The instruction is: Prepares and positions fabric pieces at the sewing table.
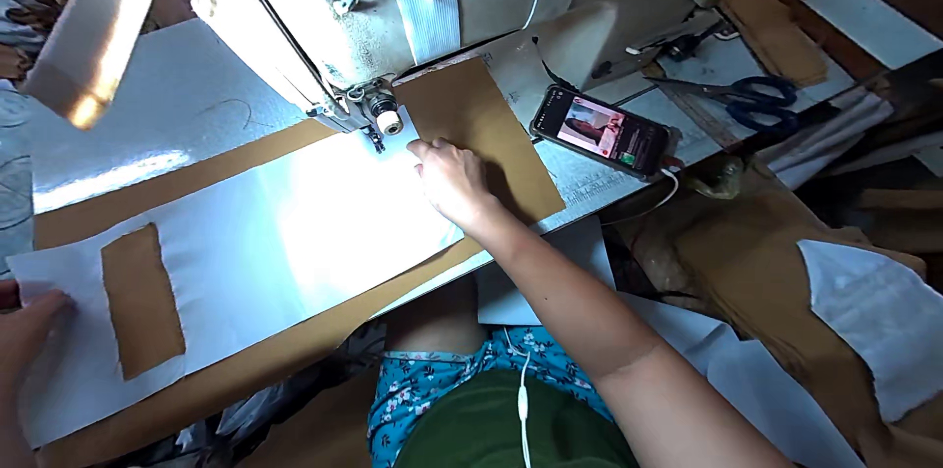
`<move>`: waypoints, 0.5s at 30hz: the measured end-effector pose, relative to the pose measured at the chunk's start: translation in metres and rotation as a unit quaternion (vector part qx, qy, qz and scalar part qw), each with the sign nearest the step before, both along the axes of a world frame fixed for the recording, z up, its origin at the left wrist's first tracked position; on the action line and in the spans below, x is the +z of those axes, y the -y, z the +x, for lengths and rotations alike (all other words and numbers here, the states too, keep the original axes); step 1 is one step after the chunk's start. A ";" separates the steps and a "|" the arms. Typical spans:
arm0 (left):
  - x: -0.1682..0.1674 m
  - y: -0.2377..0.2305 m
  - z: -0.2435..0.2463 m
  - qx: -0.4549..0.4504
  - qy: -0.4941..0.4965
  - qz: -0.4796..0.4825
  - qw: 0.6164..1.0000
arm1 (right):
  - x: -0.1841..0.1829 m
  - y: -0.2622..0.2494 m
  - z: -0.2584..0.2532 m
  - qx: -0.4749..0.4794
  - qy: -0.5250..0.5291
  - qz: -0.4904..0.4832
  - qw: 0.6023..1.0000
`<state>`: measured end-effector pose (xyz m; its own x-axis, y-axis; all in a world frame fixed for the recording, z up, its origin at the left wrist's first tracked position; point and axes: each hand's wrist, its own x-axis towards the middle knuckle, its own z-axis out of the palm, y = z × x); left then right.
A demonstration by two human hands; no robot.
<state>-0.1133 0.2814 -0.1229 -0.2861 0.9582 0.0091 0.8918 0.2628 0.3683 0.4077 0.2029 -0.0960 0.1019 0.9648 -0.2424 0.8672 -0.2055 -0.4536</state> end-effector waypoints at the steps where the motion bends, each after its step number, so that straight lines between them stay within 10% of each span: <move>1: 0.002 0.001 0.003 0.003 0.007 -0.002 1.000 | -0.001 -0.001 -0.001 0.000 0.005 -0.001 1.000; 15: 0.015 0.005 0.014 0.017 0.016 -0.012 1.000 | -0.002 -0.001 -0.007 -0.026 0.018 -0.004 0.999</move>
